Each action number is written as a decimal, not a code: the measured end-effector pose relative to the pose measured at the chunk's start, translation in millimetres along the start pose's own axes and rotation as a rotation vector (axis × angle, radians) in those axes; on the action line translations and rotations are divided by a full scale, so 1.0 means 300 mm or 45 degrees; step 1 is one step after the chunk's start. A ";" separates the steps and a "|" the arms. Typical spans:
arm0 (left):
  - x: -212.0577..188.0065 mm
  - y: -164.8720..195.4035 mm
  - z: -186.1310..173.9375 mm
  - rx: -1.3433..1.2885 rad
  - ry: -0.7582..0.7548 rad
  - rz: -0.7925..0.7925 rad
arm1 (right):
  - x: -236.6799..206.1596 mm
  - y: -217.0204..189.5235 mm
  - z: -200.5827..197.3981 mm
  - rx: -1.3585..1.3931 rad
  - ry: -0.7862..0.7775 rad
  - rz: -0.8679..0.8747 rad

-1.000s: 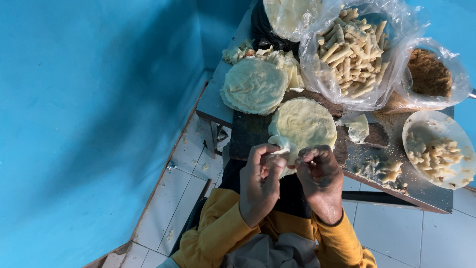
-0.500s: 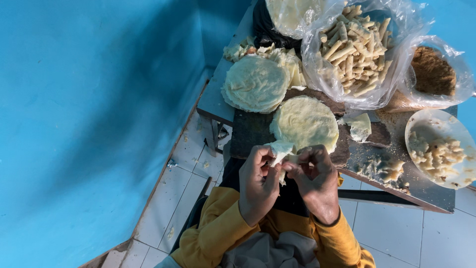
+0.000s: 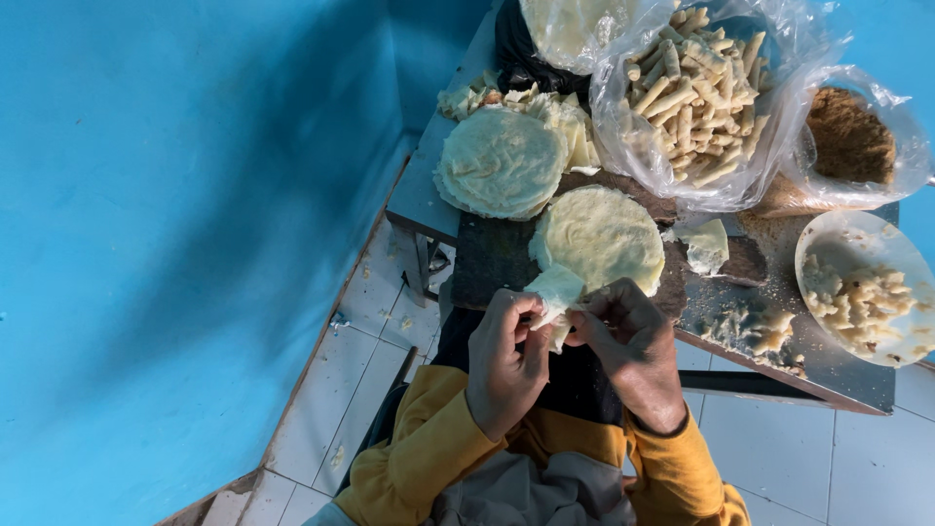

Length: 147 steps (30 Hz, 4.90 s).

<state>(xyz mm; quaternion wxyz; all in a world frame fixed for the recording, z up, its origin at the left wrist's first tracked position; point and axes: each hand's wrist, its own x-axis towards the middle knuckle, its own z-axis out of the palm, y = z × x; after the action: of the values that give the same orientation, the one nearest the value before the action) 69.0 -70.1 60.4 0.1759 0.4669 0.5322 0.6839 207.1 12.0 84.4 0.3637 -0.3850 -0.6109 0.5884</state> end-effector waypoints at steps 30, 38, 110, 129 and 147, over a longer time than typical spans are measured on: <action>0.075 0.008 -0.064 0.331 -0.207 0.177 | -0.018 -0.037 0.008 -1.042 -0.036 -0.599; 0.052 -0.013 -0.029 0.131 -0.178 -0.059 | -0.012 -0.001 0.029 -0.245 -0.117 -0.149; 0.054 -0.019 -0.114 0.413 -0.516 0.123 | -0.053 -0.004 -0.048 -0.690 0.041 -0.182; -0.021 -0.082 -0.063 0.150 -0.520 -0.133 | -0.071 0.083 -0.019 -0.204 0.089 -0.094; -0.020 -0.034 -0.043 -0.021 -0.236 -0.229 | -0.065 0.061 -0.022 -0.306 0.015 -0.239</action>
<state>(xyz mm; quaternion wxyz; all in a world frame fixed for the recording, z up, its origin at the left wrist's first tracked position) 58.7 -78.1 48.7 0.2886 0.4770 0.5476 0.6239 222.1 -2.4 66.5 0.3720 -0.3706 -0.7081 0.4721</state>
